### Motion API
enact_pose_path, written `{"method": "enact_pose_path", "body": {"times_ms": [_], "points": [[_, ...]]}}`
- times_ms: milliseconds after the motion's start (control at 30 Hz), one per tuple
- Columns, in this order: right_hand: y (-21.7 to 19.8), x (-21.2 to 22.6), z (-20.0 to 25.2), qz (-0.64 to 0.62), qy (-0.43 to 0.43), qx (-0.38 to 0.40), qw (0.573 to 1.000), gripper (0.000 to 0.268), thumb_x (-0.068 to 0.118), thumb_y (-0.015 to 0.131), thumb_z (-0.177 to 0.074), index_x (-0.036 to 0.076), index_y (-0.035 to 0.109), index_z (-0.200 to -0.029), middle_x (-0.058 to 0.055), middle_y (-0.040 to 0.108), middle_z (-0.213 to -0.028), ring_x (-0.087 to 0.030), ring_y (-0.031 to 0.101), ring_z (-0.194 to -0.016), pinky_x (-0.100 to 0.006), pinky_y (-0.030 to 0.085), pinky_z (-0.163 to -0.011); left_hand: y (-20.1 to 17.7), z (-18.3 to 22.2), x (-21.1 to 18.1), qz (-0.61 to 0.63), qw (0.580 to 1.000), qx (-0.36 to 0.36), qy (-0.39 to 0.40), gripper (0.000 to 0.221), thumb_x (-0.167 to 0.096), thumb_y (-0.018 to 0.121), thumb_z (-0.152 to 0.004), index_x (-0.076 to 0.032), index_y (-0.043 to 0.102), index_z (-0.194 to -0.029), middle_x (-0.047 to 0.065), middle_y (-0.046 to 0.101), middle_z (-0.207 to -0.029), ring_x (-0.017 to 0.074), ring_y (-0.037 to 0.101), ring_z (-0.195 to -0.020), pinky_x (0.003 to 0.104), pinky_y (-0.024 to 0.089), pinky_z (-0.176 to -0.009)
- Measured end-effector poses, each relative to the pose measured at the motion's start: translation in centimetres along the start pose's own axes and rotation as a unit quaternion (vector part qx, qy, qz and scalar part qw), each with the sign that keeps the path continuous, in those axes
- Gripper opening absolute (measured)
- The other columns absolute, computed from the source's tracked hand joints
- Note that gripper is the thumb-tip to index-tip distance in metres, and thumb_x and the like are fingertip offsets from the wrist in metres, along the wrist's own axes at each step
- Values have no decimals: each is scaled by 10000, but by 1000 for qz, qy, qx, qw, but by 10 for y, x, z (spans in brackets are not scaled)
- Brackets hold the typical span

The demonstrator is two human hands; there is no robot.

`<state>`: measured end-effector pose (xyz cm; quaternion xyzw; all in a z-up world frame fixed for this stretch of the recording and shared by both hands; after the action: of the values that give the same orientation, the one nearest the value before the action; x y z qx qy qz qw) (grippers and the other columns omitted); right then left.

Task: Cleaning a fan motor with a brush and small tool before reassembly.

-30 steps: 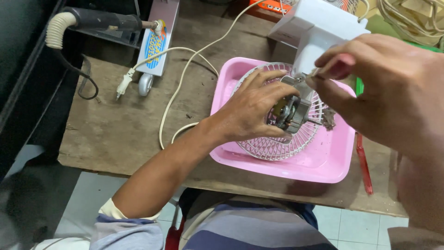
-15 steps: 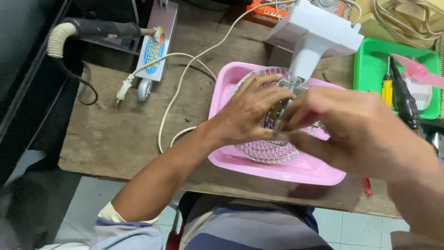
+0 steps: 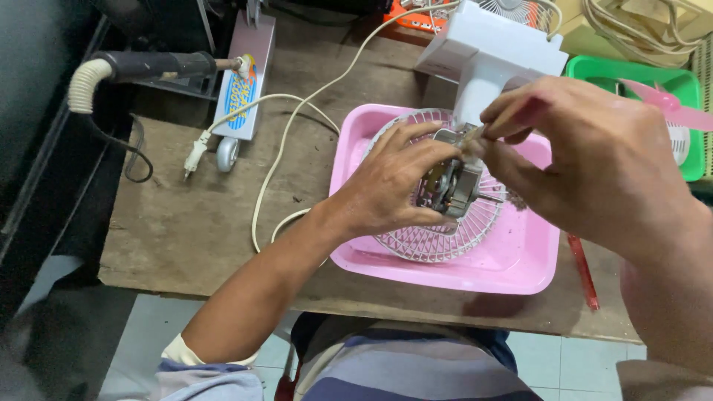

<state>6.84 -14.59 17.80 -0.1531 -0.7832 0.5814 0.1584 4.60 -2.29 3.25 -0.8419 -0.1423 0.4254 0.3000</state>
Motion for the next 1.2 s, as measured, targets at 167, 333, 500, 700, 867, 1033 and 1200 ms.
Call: {"method": "enact_pose_path", "body": {"times_ms": [167, 333, 500, 700, 867, 1033, 1200], "points": [[17, -6, 4, -58, 5, 15, 998, 241, 236, 724, -1004, 56, 680, -1158, -65, 724, -946, -256, 684, -750, -395, 504, -620, 2, -2, 0, 9, 1000, 16, -15, 856, -591, 840, -755, -129, 503, -1393, 46, 620, -1403, 353, 382, -1463, 599, 234, -1218], [-16, -24, 4, -197, 129, -40, 971, 121, 61, 769, -993, 6, 677, -1047, -63, 734, -1005, -140, 609, -635, -259, 472, -543, -2, -2, -2, 1, 1000, -9, 13, 825, -522, 895, -746, -109, 532, -1363, 77, 608, -1385, 350, 427, -1432, 537, 333, -1177], [10, -24, 14, -169, 69, 13, 983, 221, 246, 728, -956, 94, 662, -1102, -41, 681, -857, -197, 639, -661, -348, 524, -575, 1, -3, -3, 7, 1000, 7, -2, 861, -485, 924, -717, -124, 516, -1383, 72, 588, -1415, 350, 408, -1447, 565, 321, -1192], [7, -36, 22, -219, 172, 16, 960, 207, 238, 741, -914, 99, 694, -1059, -22, 722, -1084, -150, 568, -551, -290, 484, -500, 1, -2, -3, 6, 1000, 2, -4, 844, -510, 894, -735, -121, 525, -1386, 93, 582, -1413, 348, 411, -1444, 566, 319, -1199], [0, -36, 23, -356, 149, -16, 922, 200, 96, 715, -910, 37, 712, -1102, -48, 751, -927, -92, 621, -533, -201, 489, -427, 2, -2, -4, -1, 1000, 9, -5, 880, -454, 931, -720, -106, 513, -1412, 108, 555, -1442, 341, 389, -1457, 564, 311, -1214], [-13, -43, 51, -248, 149, -187, 939, 176, -9, 713, -991, -113, 629, -1105, -242, 698, -1136, -298, 715, -1004, -312, 582, -766, 1, 0, -5, -1, 1000, 12, 0, 943, -451, 914, -758, -127, 432, -1501, 129, 517, -1517, 345, 368, -1488, 566, 314, -1231], [-11, -37, 85, -295, 160, -227, 914, 161, -88, 672, -977, -142, 601, -1111, -224, 625, -1163, -386, 705, -1150, -448, 621, -987, 0, -5, -14, -20, 999, 20, 22, 881, -426, 876, -832, -178, 416, -1542, 94, 581, -1427, 342, 404, -1463, 548, 312, -1237]]}}
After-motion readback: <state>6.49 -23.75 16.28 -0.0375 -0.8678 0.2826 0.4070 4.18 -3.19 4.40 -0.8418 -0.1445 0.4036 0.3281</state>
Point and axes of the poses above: each hand's wrist, its own z-axis away from the middle knuckle, its own y-axis out of the palm, x = y × z, the point moved 6 cm from there along -z, towards the middle knuckle
